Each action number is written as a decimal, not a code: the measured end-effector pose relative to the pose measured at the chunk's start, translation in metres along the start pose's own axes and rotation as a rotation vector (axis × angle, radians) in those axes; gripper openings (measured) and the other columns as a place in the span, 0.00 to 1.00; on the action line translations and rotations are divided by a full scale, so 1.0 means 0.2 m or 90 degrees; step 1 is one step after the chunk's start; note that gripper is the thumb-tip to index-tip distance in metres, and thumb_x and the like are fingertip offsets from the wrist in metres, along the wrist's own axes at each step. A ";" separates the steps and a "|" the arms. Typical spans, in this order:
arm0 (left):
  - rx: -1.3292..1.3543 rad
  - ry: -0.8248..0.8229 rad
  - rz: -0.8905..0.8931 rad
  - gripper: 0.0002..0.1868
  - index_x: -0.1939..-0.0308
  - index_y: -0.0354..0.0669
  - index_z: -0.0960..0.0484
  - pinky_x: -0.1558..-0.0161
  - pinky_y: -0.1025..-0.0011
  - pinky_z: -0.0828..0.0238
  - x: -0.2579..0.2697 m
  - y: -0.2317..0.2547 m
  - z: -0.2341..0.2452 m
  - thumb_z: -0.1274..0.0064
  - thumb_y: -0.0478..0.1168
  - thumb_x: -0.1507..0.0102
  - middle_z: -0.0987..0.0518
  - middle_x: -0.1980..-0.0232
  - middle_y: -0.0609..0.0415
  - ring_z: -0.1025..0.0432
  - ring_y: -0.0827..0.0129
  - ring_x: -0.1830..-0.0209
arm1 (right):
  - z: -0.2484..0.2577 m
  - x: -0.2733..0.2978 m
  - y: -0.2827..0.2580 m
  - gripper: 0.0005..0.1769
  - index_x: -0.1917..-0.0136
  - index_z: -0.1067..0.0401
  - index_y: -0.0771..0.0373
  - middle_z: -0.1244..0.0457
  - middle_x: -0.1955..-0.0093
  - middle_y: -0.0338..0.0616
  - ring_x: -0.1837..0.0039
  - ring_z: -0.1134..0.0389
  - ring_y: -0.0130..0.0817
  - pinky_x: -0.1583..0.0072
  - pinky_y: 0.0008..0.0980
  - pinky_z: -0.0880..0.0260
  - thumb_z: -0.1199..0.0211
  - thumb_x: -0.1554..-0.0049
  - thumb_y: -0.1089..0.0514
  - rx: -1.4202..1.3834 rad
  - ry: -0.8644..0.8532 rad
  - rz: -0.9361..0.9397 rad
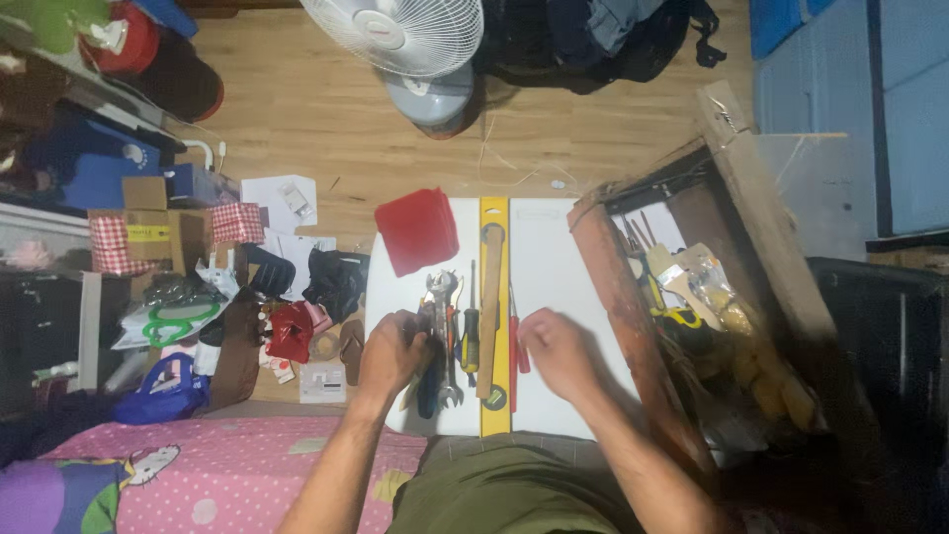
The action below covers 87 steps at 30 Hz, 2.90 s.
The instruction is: The person empties a toolbox and reorganizes its contents. They pick up various tools including pliers, screwdrivers, a level, and a drill bit set, wipe the level with a red cloth, and place each item back into the toolbox in an orderly manner.
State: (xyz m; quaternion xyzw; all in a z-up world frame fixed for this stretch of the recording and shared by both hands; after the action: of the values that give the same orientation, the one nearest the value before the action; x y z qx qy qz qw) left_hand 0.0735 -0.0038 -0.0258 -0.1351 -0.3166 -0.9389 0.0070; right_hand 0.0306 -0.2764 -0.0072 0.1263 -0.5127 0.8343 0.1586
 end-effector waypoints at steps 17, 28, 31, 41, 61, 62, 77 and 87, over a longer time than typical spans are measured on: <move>0.020 -0.039 0.037 0.12 0.62 0.41 0.19 0.50 0.55 0.29 0.20 -0.33 -0.09 0.36 0.37 0.47 0.21 0.57 0.45 0.25 0.49 0.52 | -0.67 0.06 0.06 0.10 0.57 0.27 0.66 0.30 0.64 0.48 0.60 0.28 0.35 0.55 0.34 0.29 0.32 0.44 0.56 0.111 -0.196 -0.005; 0.012 -0.089 0.055 0.05 0.67 0.40 0.18 0.56 0.53 0.28 0.30 -0.32 -0.21 0.41 0.36 0.47 0.19 0.63 0.44 0.23 0.47 0.60 | -0.81 0.07 0.31 0.10 0.62 0.29 0.66 0.35 0.72 0.48 0.69 0.34 0.34 0.63 0.35 0.34 0.31 0.45 0.59 0.051 -0.155 -0.041; 0.078 -0.127 0.107 0.07 0.67 0.41 0.17 0.56 0.55 0.27 0.29 -0.34 -0.17 0.40 0.37 0.48 0.19 0.65 0.44 0.22 0.49 0.62 | -0.80 0.08 0.30 0.10 0.62 0.29 0.66 0.35 0.73 0.46 0.69 0.35 0.31 0.63 0.34 0.34 0.31 0.45 0.59 0.033 -0.141 -0.030; 0.197 -0.126 0.017 0.09 0.63 0.39 0.15 0.64 0.63 0.26 0.24 0.03 -0.02 0.40 0.39 0.44 0.18 0.69 0.46 0.23 0.59 0.70 | -0.74 0.14 0.09 0.14 0.54 0.27 0.68 0.31 0.60 0.45 0.59 0.33 0.28 0.57 0.29 0.32 0.38 0.36 0.53 -0.147 -0.207 -0.067; -0.097 0.076 -0.068 0.30 0.50 0.33 0.22 0.58 0.54 0.28 -0.01 0.09 -0.18 0.31 0.48 0.48 0.23 0.58 0.43 0.25 0.48 0.59 | -0.48 0.14 0.35 0.16 0.44 0.26 0.67 0.33 0.59 0.42 0.58 0.34 0.27 0.54 0.27 0.30 0.42 0.37 0.53 -0.294 -0.017 -0.184; -0.112 0.062 -0.055 0.28 0.51 0.34 0.21 0.58 0.54 0.28 -0.02 0.08 -0.20 0.31 0.49 0.47 0.23 0.58 0.44 0.25 0.49 0.59 | -0.49 0.15 0.35 0.15 0.45 0.26 0.66 0.33 0.59 0.42 0.58 0.34 0.27 0.54 0.27 0.30 0.42 0.37 0.53 -0.293 -0.019 -0.190; -0.125 0.109 -0.063 0.17 0.62 0.36 0.18 0.63 0.55 0.26 -0.06 0.02 -0.26 0.37 0.47 0.43 0.22 0.62 0.43 0.23 0.47 0.69 | -0.44 0.19 0.15 0.13 0.48 0.25 0.67 0.31 0.58 0.43 0.59 0.30 0.28 0.56 0.28 0.26 0.42 0.37 0.54 -0.207 -0.065 -0.185; -0.058 0.059 -0.071 0.14 0.58 0.36 0.18 0.60 0.52 0.27 -0.08 0.07 -0.24 0.41 0.41 0.44 0.20 0.58 0.41 0.23 0.44 0.65 | -0.44 0.21 0.16 0.14 0.46 0.23 0.65 0.32 0.61 0.41 0.63 0.30 0.27 0.59 0.27 0.26 0.39 0.39 0.53 -0.185 -0.075 -0.206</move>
State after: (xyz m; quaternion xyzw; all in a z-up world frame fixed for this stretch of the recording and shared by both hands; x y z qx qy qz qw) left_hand 0.0784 -0.0448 -0.0583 -0.0740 -0.2796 -0.9565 -0.0369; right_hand -0.0249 -0.2067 -0.0567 0.2312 -0.6088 0.7068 0.2765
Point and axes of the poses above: each hand's wrist, its own x-axis away from the middle knuckle, its own z-axis out of the back of the hand, y = z × x, the point moved 8 cm from there along -x, towards the middle knuckle
